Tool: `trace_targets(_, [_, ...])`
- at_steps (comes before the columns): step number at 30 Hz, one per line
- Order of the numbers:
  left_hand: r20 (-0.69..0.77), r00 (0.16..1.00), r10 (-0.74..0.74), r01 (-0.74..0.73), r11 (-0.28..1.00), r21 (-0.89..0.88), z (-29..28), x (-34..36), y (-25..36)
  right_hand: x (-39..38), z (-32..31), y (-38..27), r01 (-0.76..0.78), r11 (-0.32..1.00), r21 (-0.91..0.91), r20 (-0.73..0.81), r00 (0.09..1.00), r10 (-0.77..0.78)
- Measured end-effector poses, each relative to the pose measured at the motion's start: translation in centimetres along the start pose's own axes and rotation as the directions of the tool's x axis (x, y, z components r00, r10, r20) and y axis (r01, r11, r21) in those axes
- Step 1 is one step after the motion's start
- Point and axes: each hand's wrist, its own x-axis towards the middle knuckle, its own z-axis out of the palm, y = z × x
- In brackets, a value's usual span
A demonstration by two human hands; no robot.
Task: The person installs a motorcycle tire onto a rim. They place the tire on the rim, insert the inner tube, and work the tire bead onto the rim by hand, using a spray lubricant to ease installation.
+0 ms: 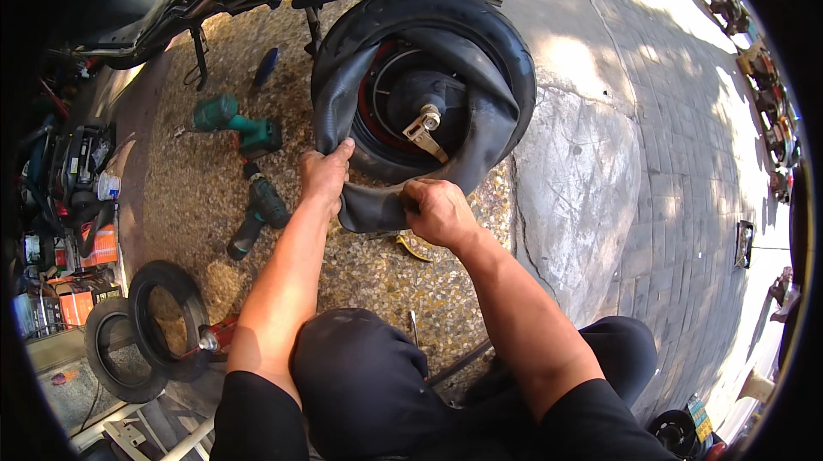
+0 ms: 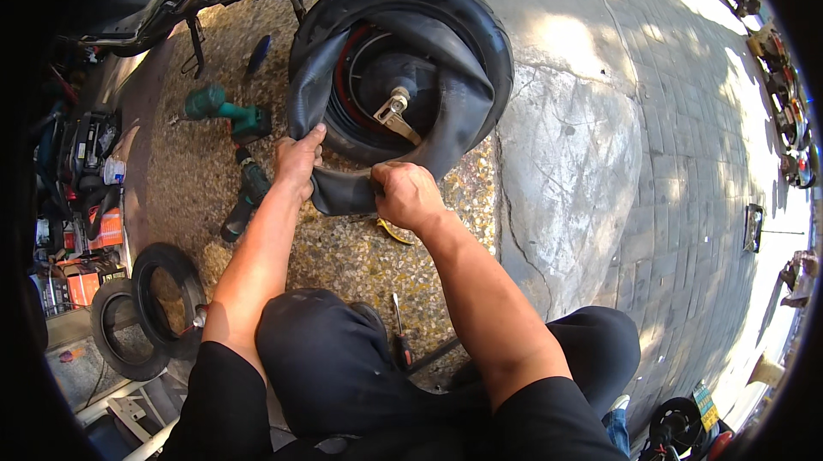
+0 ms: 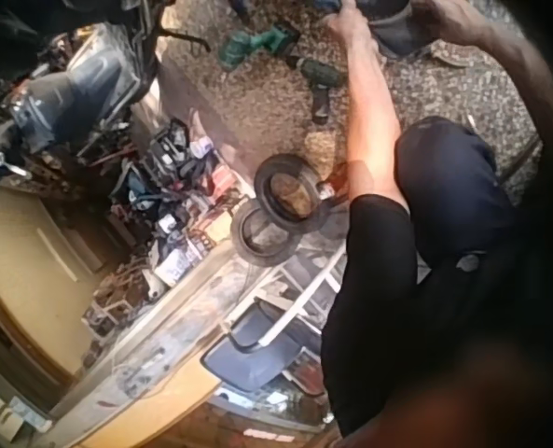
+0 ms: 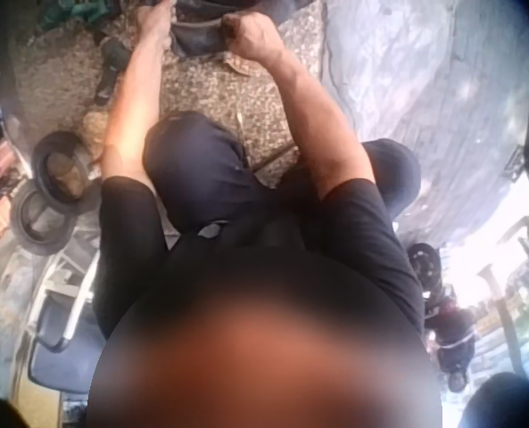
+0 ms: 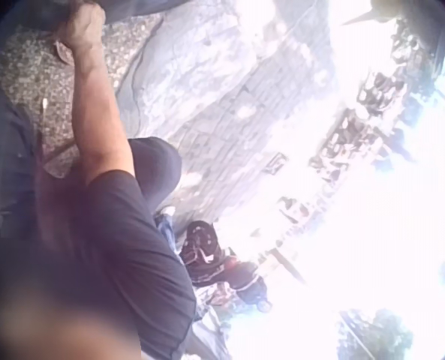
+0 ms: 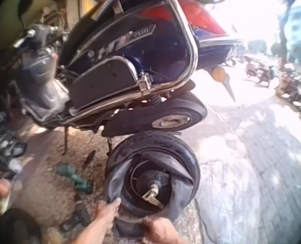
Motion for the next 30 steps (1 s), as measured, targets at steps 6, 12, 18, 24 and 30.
trace_targets(6, [0.109, 0.993, 0.048, -0.04, 0.997, -0.07, 0.9, -0.6, 0.0, 2.4, 1.5, -1.9, 0.056, 0.99, 0.127, -0.107, 0.993, -0.042])
trace_targets(12, [0.009, 0.995, 0.101, -0.1, 0.992, -0.072, 0.4, -0.1, -0.1, 1.2, 1.2, -0.7, -0.107, 0.994, 0.025, -0.025, 0.994, 0.107])
trace_targets(18, [0.064, 0.996, 0.069, -0.062, 0.992, -0.106, 0.2, -0.4, 0.4, 0.7, 1.3, -0.2, -0.025, 0.989, -0.144, -0.174, 0.985, -0.001])
trace_targets(24, [-0.036, 0.952, 0.304, -0.3, 0.95, 0.082, -0.5, 0.0, 0.0, 2.6, -0.4, -1.2, 0.019, 0.972, -0.233, 0.139, 0.99, 0.014])
trace_targets(30, [0.381, 0.529, 0.758, -0.835, 0.385, 0.393, 3.4, -4.0, 3.9, 3.9, -4.8, -3.5, 0.173, 0.921, -0.348, 0.291, 0.954, -0.069])
